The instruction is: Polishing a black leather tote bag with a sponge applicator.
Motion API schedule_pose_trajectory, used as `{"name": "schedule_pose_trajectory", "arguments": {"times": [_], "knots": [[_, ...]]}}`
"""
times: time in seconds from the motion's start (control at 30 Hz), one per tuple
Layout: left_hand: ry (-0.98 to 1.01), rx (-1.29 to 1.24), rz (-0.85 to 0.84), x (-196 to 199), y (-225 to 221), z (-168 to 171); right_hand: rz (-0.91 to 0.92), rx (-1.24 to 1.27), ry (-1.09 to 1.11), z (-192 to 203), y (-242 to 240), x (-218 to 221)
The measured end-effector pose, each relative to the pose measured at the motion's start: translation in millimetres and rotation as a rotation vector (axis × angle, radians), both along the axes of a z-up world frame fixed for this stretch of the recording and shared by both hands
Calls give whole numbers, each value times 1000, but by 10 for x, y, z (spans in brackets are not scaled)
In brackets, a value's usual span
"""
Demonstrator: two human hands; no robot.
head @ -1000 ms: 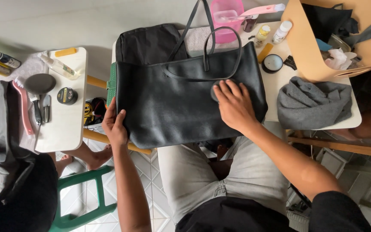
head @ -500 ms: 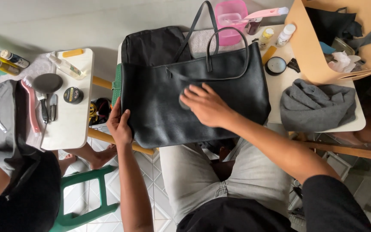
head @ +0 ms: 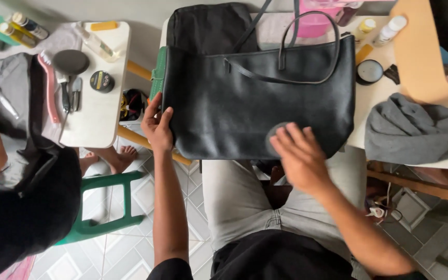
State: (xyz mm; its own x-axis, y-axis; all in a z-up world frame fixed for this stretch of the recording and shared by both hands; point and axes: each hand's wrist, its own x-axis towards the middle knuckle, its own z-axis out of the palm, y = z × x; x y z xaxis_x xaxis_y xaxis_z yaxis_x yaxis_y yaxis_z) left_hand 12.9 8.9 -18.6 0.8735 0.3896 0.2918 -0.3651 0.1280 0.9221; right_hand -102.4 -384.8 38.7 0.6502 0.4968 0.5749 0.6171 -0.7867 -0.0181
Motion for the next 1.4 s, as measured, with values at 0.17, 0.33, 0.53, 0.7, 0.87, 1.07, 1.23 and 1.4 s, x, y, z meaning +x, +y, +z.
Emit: {"name": "schedule_pose_trajectory", "arguments": {"times": [0.17,0.33,0.53,0.7,0.87,1.07,1.23,1.4], "knots": [[14,79,-5,-29,-29,84,244,90,79,109,1113,122],[11,129,12,-44,-30,89,405,83,99,113,1756,364],[3,96,-4,-23,19,-22,385,75,210,169,1049,149],[32,110,-4,-5,77,-74,160,57,152,227,-63,-154],[50,71,-14,10,96,-80,-67,75,188,496,-1145,-245],[41,116,24,-54,-5,110,-314,669,158,515,-1338,-300],[55,102,-13,-48,52,44,-184,790,192,47,-394,-479],[57,84,9,-43,35,61,204,891,586,229,-66,-744]]}}
